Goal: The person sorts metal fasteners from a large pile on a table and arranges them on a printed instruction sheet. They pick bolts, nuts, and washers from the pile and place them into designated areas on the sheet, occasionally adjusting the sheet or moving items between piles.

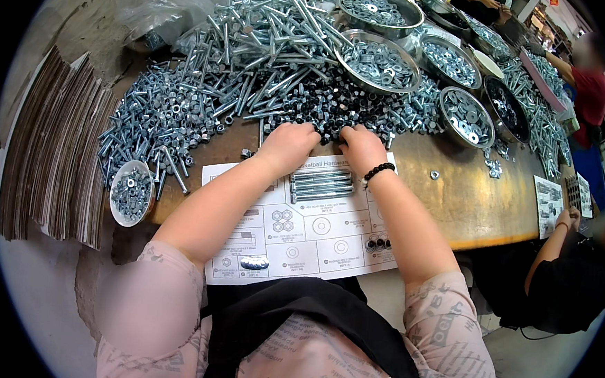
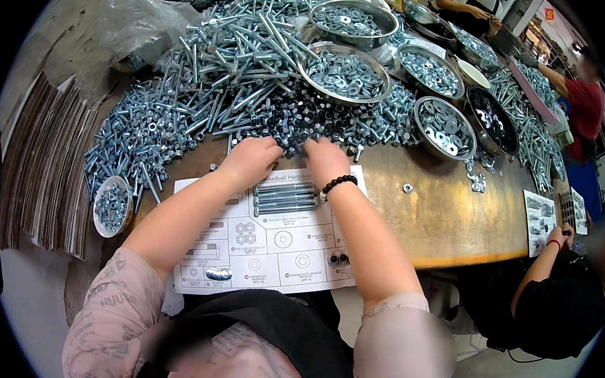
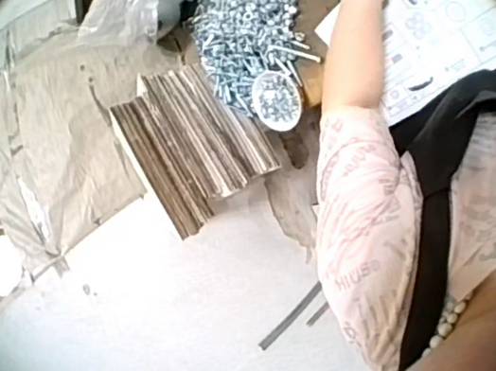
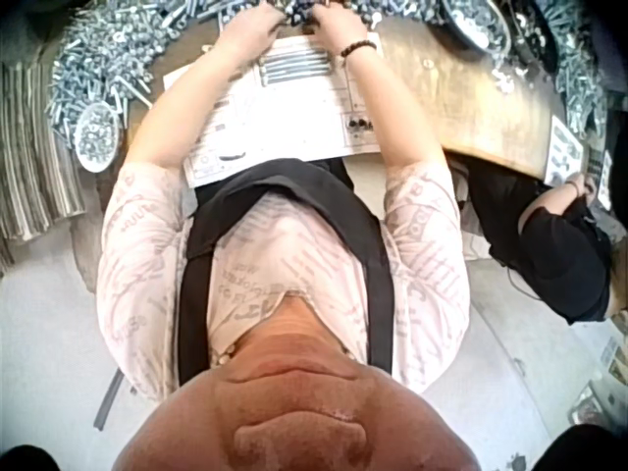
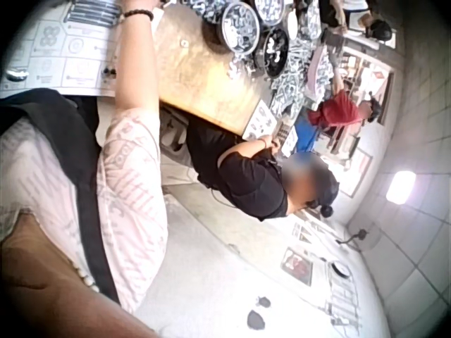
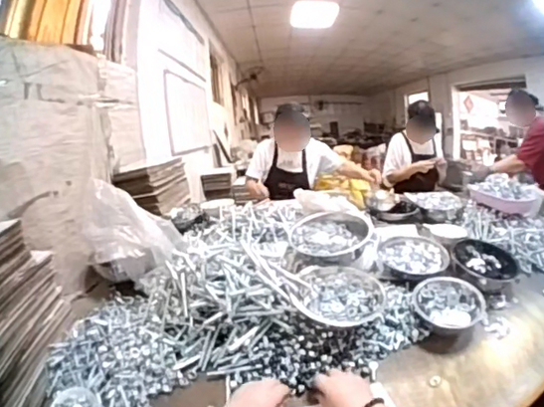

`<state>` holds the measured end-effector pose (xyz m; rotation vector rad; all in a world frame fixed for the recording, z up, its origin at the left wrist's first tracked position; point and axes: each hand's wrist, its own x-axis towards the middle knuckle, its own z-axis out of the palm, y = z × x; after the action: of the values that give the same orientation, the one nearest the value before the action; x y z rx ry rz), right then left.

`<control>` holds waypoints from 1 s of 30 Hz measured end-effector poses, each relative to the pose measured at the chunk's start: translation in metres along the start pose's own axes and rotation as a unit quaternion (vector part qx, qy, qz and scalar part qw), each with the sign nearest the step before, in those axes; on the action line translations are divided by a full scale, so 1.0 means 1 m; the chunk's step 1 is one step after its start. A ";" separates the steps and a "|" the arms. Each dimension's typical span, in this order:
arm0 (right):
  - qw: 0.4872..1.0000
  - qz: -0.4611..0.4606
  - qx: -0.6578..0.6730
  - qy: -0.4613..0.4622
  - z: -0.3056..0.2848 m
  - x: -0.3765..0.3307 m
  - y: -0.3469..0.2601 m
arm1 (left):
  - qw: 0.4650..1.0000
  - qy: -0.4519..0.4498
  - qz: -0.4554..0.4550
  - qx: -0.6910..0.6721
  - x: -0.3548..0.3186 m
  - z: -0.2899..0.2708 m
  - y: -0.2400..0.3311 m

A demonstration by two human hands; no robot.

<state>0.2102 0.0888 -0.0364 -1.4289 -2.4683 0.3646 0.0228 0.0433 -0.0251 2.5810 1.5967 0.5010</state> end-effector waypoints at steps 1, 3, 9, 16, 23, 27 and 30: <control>1.000 -0.014 0.007 0.000 -0.004 -0.001 -0.004 | 0.999 0.011 -0.028 -0.039 -0.001 -0.001 -0.001; 0.999 -0.044 0.021 0.001 -0.014 -0.005 -0.015 | 0.992 0.057 -0.064 -0.098 -0.008 -0.006 0.001; 0.988 -0.102 -0.113 0.008 -0.001 0.006 -0.034 | 0.995 0.039 -0.046 0.081 -0.014 0.002 0.001; 0.982 -0.109 -0.156 0.014 0.002 0.009 -0.033 | 0.989 0.017 0.062 0.133 -0.008 0.004 0.003; 0.998 -0.052 0.025 -0.002 -0.014 0.000 -0.010 | 0.977 -0.095 0.086 0.170 0.007 -0.008 0.007; 0.992 -0.073 0.103 0.004 -0.039 -0.030 0.011 | 0.976 -0.175 0.037 0.127 0.016 -0.017 0.008; 0.989 -0.079 0.114 -0.051 -0.067 -0.067 0.026 | 0.980 -0.172 -0.004 0.100 0.016 -0.012 0.005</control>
<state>0.2864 0.0483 0.0099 -1.1431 -2.5031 0.6762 0.0295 0.0538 -0.0089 2.6098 1.6030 -0.1140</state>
